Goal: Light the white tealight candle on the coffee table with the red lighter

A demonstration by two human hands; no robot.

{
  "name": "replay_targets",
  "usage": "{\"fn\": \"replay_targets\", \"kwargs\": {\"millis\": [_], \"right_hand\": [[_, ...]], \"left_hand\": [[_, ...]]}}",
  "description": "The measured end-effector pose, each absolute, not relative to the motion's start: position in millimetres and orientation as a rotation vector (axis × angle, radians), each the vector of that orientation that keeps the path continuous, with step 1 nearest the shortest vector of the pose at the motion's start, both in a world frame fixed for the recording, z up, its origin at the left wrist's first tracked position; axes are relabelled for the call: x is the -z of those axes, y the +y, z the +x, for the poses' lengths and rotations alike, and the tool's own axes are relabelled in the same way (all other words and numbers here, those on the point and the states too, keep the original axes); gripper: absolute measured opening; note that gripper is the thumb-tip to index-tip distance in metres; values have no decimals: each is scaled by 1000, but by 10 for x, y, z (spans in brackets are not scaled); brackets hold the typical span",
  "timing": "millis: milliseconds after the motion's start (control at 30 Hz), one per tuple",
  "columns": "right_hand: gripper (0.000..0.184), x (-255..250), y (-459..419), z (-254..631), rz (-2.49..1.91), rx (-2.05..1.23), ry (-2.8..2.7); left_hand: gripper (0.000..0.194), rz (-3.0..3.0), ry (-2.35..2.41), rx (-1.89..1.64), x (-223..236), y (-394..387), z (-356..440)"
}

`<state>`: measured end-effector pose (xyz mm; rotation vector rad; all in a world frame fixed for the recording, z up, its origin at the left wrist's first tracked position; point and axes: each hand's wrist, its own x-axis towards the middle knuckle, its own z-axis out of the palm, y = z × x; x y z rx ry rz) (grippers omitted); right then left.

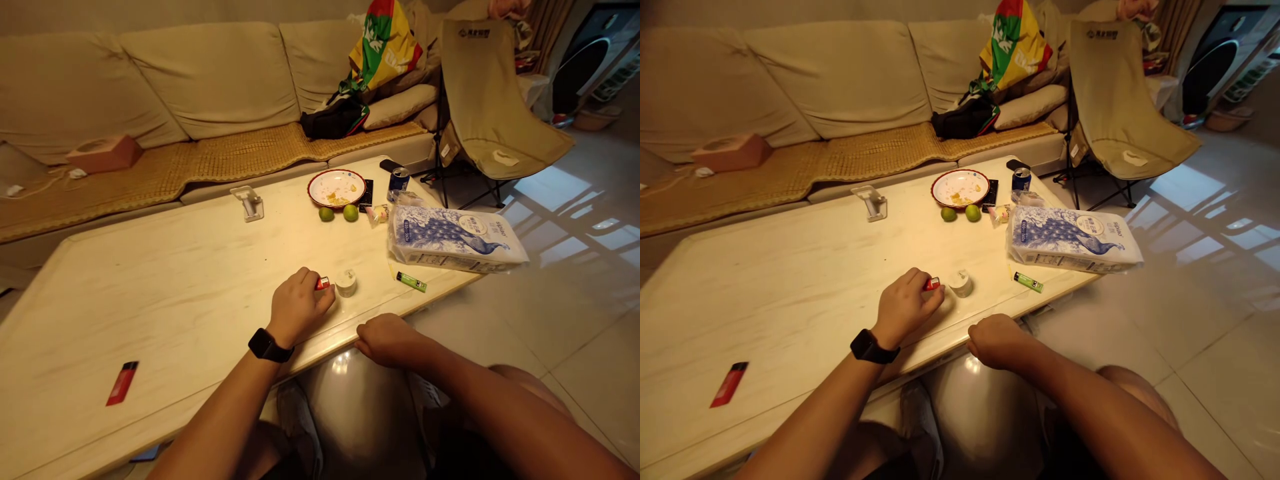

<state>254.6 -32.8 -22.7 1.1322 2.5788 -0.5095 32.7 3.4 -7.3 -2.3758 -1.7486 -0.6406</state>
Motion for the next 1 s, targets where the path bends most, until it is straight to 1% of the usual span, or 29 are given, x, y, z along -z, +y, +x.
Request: {"fn": "replay_targets", "kwargs": {"millis": [233,600,1000], "right_hand": [[38,224,-342,2556,1130,493,2586],[38,238,-343,2563,1127,487,2593],[38,213,-341,2553,1133,497,2576]], "left_hand": [[30,-2347,-1742,625,35,82,447],[25,-2353,-1696,505,19,157,605],[27,-2370,-1634,469,-5,164,672]]}}
